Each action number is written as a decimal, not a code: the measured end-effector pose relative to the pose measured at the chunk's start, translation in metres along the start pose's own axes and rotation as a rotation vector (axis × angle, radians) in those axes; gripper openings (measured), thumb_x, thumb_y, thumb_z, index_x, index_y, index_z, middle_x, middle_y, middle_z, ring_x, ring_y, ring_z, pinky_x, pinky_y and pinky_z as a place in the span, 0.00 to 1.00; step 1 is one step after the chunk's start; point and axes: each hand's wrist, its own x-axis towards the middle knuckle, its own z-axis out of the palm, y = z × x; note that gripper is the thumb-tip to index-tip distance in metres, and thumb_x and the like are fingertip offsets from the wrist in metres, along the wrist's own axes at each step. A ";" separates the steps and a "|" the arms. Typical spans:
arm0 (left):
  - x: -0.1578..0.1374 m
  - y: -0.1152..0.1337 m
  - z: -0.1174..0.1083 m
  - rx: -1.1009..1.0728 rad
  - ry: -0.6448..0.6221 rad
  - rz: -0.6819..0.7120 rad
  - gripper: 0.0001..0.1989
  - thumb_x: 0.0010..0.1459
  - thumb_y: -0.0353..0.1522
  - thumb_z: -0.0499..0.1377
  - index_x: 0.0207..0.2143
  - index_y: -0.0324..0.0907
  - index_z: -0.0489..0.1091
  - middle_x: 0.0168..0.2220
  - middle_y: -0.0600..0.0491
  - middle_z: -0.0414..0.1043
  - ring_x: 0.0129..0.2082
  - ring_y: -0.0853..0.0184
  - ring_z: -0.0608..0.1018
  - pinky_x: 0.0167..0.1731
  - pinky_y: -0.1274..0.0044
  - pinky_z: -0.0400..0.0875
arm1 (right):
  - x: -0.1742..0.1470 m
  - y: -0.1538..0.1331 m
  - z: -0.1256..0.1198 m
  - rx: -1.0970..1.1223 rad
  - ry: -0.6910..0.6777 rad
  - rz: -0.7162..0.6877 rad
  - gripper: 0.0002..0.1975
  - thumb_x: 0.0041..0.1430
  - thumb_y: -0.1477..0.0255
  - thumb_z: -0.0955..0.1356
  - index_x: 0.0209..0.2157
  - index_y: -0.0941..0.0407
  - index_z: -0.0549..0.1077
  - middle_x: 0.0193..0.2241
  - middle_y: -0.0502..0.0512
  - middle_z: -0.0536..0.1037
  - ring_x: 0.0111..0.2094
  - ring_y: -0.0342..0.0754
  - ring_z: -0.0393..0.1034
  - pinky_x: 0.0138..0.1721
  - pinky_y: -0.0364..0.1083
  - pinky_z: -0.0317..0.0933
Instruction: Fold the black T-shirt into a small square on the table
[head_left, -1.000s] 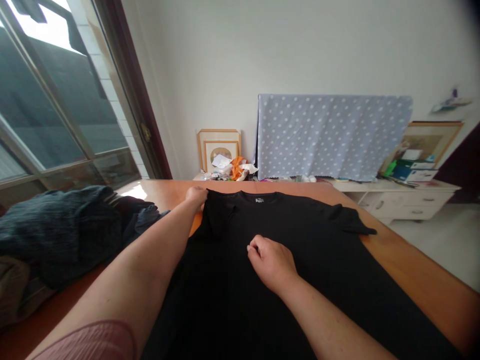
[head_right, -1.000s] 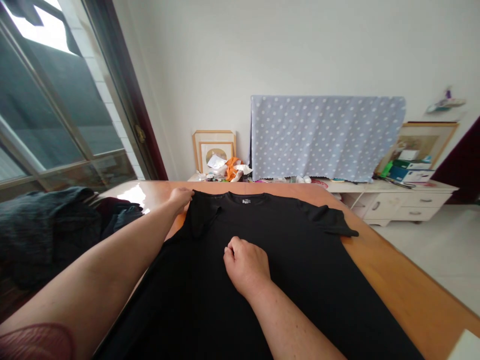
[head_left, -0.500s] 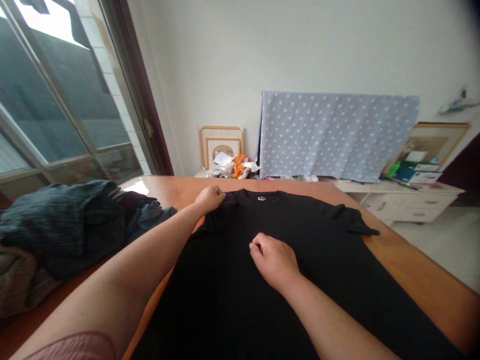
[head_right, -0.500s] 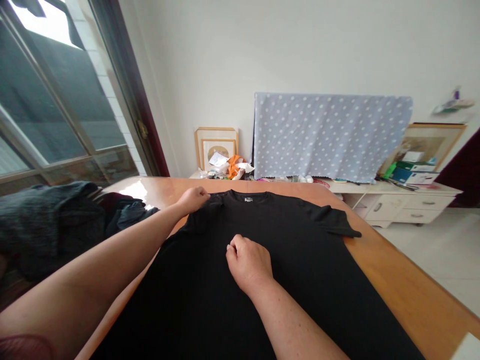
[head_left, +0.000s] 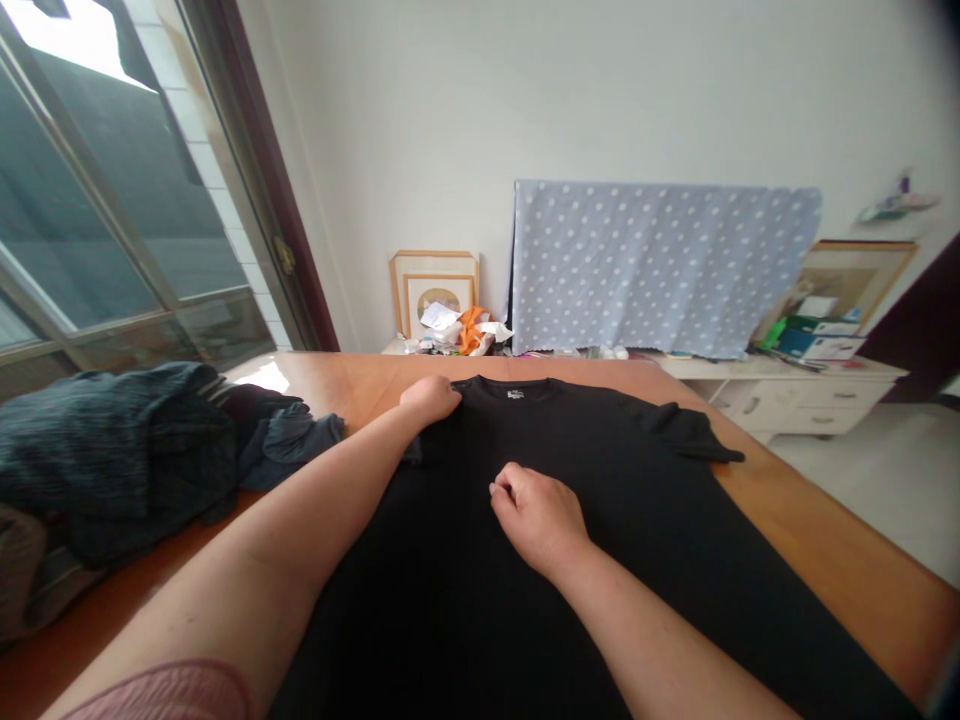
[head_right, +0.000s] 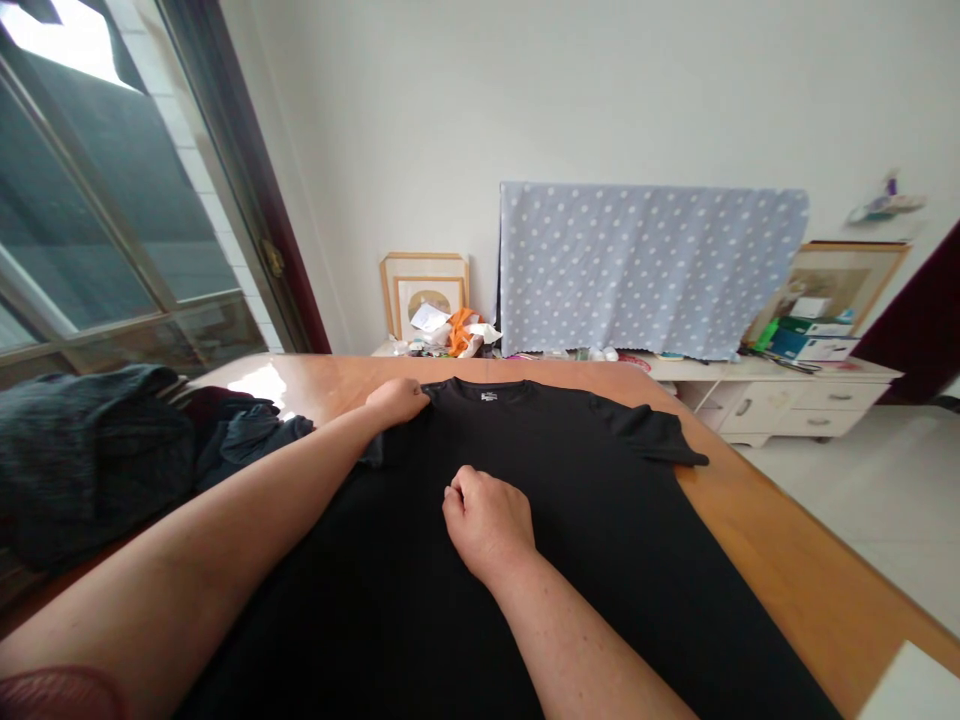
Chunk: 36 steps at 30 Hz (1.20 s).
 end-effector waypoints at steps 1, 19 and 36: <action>0.001 0.002 0.000 -0.034 -0.013 -0.015 0.10 0.51 0.39 0.61 0.26 0.41 0.72 0.30 0.43 0.78 0.36 0.55 0.80 0.30 0.73 0.67 | 0.000 0.000 0.000 -0.001 -0.001 0.000 0.09 0.66 0.64 0.63 0.33 0.49 0.72 0.31 0.46 0.78 0.31 0.44 0.69 0.29 0.45 0.43; -0.087 -0.026 -0.041 0.027 0.014 0.202 0.07 0.53 0.36 0.59 0.33 0.44 0.73 0.32 0.54 0.75 0.32 0.65 0.75 0.30 0.76 0.64 | 0.000 0.000 -0.002 0.003 -0.020 0.005 0.10 0.66 0.64 0.63 0.34 0.51 0.73 0.31 0.48 0.78 0.31 0.44 0.68 0.29 0.45 0.42; -0.230 -0.048 -0.086 0.424 0.034 0.397 0.10 0.63 0.36 0.53 0.43 0.47 0.71 0.43 0.49 0.72 0.47 0.57 0.73 0.46 0.66 0.62 | -0.003 0.001 0.000 -0.034 -0.045 -0.009 0.12 0.67 0.61 0.61 0.35 0.49 0.73 0.32 0.49 0.79 0.32 0.45 0.69 0.29 0.45 0.43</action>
